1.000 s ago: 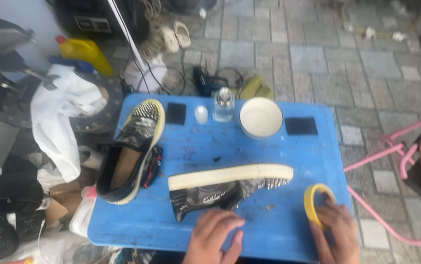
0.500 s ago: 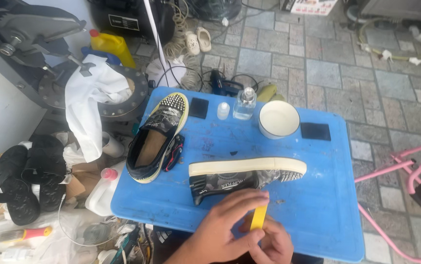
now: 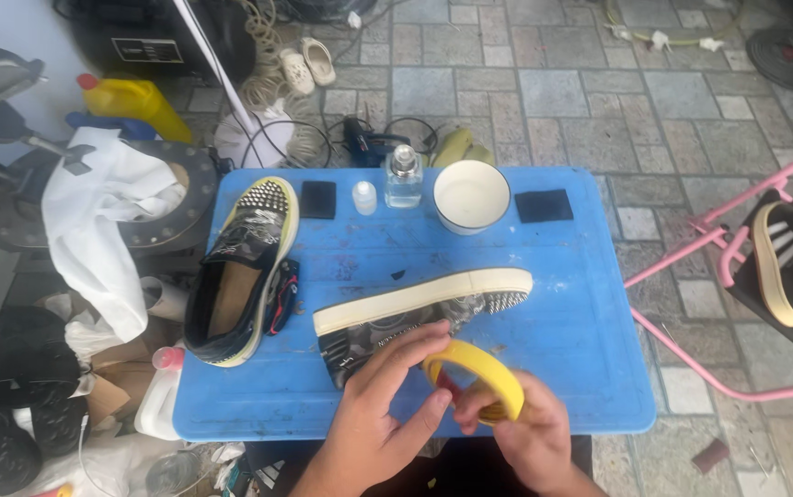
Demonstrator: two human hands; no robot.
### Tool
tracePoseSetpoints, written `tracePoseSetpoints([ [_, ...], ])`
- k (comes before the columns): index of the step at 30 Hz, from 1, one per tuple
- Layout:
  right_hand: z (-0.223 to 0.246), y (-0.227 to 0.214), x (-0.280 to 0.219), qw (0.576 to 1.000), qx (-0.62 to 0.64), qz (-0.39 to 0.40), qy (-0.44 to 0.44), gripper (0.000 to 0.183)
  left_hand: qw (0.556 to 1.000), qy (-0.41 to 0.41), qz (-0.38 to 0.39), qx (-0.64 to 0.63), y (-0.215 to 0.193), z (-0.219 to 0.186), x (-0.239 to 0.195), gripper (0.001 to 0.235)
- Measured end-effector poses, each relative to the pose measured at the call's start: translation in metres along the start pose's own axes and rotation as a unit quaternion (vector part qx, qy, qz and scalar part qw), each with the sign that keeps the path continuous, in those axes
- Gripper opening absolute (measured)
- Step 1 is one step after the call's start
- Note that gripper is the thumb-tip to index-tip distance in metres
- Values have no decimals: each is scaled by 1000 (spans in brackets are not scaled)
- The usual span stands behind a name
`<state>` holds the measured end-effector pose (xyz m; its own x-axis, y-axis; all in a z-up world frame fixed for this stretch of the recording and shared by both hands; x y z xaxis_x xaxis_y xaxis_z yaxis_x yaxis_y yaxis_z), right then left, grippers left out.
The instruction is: The person applies yellow masking tape to the white midsole of a black studded shoe. They smooth the tape along the sole edge, rotate the shoe to cover different sections, and then place the shoe on the table. The person then picks up the second shoe and begins applying tape to its sole.
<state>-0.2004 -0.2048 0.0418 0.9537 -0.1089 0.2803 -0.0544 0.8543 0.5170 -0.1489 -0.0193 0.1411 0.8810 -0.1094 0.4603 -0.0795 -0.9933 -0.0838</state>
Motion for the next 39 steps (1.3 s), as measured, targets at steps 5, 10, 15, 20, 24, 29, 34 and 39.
tracePoseSetpoints([
  [5,-17,-21,8,969,181,-96,136,44,988,-113,5,-102,21,27,-16,46],
  [10,-12,-32,15,973,-154,-171,-11,60,990,-126,-15,-64,30,41,-25,54],
  [15,-5,-41,5,977,-158,-133,-61,67,987,-122,-3,-104,50,52,-31,49],
  [20,-6,-67,6,994,25,-109,8,43,988,-114,11,-103,65,51,-27,36],
  [24,23,-65,0,972,-174,-89,-129,32,999,-27,-41,-20,55,32,-16,27],
  [29,47,-49,-14,931,-264,-68,-241,28,1000,-14,-21,-11,62,13,-10,23],
  [34,52,-47,-17,893,-351,-65,-273,32,997,55,18,48,77,-3,-2,25],
  [39,48,-49,-16,875,-376,-66,-297,31,986,102,47,124,85,-8,1,28],
])
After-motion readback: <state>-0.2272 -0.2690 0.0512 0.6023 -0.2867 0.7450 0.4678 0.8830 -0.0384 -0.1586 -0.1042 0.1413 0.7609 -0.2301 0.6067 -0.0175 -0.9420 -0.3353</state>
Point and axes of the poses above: each hand's wrist, its own x-axis towards the middle knuckle, its own y-axis out of the palm, z = x × y, the point moved 7 cm from there along x, towards the middle knuckle, and after that the axes turned 15 degrees about -z, right-handed, at the moved point
